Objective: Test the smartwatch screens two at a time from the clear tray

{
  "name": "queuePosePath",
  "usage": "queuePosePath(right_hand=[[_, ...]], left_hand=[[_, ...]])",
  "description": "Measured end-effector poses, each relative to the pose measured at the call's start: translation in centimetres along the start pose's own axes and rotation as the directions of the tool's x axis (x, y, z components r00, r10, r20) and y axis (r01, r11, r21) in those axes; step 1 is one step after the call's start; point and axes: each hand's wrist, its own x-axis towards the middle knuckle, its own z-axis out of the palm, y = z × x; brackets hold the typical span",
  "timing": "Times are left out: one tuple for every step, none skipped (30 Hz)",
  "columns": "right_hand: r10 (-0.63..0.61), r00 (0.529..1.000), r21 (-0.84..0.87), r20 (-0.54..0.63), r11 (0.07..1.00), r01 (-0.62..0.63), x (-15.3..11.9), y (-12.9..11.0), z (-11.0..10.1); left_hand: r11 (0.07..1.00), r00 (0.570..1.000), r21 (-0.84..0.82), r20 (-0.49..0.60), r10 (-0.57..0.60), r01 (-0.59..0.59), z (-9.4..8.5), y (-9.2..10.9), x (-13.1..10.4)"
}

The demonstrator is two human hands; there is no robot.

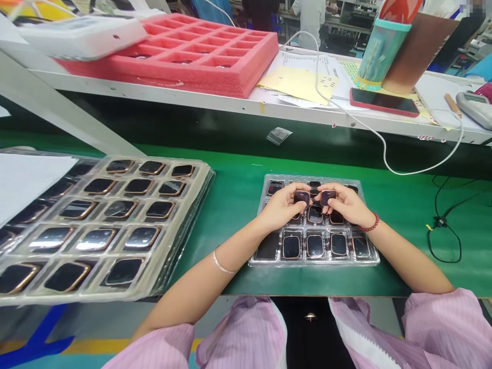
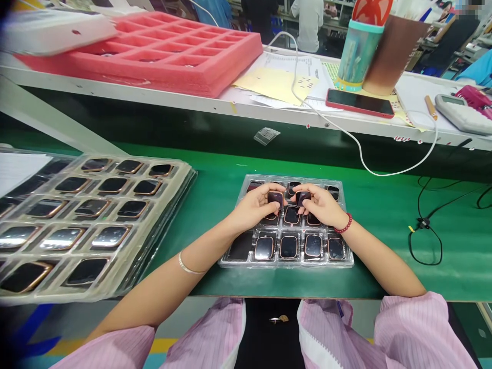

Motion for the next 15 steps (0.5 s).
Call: queuePosePath(right_hand=[[0.001, 1.0, -0.002, 0.003, 1.0, -0.001, -0.01, 0.02, -0.03], [0.001, 1.0, 0.001, 0.006, 1.0, -0.001, -0.02, 0.05, -0.05], [-0.002, 1.0, 0.008, 0.007, 1.0, 0.002, -0.03, 0.09, -0.08], [-0.007, 1.0, 0.021, 0.005, 1.0, 0.007, -0.04, 0.13, -0.1], [-0.012, 1.0, 0.038, 0.001, 0.999, 0.012, -0.05, 0.17, -0.13], [-0.014, 1.0, 0.06, -0.004, 0.998, 0.014, -0.06, 0.2, -0.16], [-0.01, 1.0, 0.087, -0.007, 0.996, 0.011, -0.06, 0.23, -0.21], [-0.001, 1.0, 0.116, -0.006, 0.993, 0.002, -0.07, 0.24, -0.27], [0.011, 1.0, 0.145, 0.002, 0.989, -0.011, -0.06, 0.25, -0.34], [0.024, 1.0, 0.172, 0.014, 0.985, -0.026, -0.06, 0.25, -0.42], [0.036, 0.999, 0.193, 0.026, 0.98, -0.04, -0.05, 0.25, -0.51], [0.044, 0.998, 0.209, 0.033, 0.977, -0.05, -0.03, 0.25, -0.6], [0.05, 0.998, 0.217, 0.036, 0.974, -0.057, -0.02, 0.24, -0.67], [0.057, 0.998, 0.22, 0.034, 0.973, -0.063, 0.0, 0.22, -0.72], [0.064, 0.997, 0.219, 0.031, 0.973, -0.069, 0.01, 0.2, -0.75]], left_hand=[[1.0, 1.0, -0.001, -0.003, 0.001, -0.001, 0.02, -0.03, -0.02], [1.0, 1.0, -0.001, -0.007, 0.005, -0.005, 0.03, -0.04, -0.05], [1.0, 1.0, 0.0, -0.011, 0.011, -0.011, 0.04, -0.03, -0.08], [1.0, 1.0, 0.0, -0.015, 0.015, -0.015, 0.03, 0.0, -0.1], [1.0, 1.0, -0.003, -0.016, 0.016, -0.016, 0.0, 0.04, -0.12], [1.0, 1.0, -0.012, -0.012, 0.017, -0.017, -0.05, 0.09, -0.12], [1.0, 1.0, -0.025, -0.004, 0.018, -0.018, -0.12, 0.12, -0.11], [0.999, 1.0, -0.038, 0.007, 0.019, -0.019, -0.2, 0.13, -0.09], [0.999, 1.0, -0.049, 0.018, 0.022, -0.021, -0.29, 0.11, -0.04], [0.998, 0.999, -0.057, 0.024, 0.028, -0.027, -0.38, 0.05, 0.01], [0.997, 0.999, -0.063, 0.028, 0.035, -0.033, -0.47, -0.04, 0.07], [0.997, 0.999, -0.067, 0.031, 0.04, -0.038, -0.54, -0.15, 0.11], [0.997, 0.999, -0.073, 0.035, 0.042, -0.039, -0.59, -0.26, 0.15], [0.996, 0.998, -0.081, 0.04, 0.039, -0.036, -0.62, -0.38, 0.17], [0.996, 0.998, -0.09, 0.047, 0.033, -0.029, -0.63, -0.47, 0.16]])
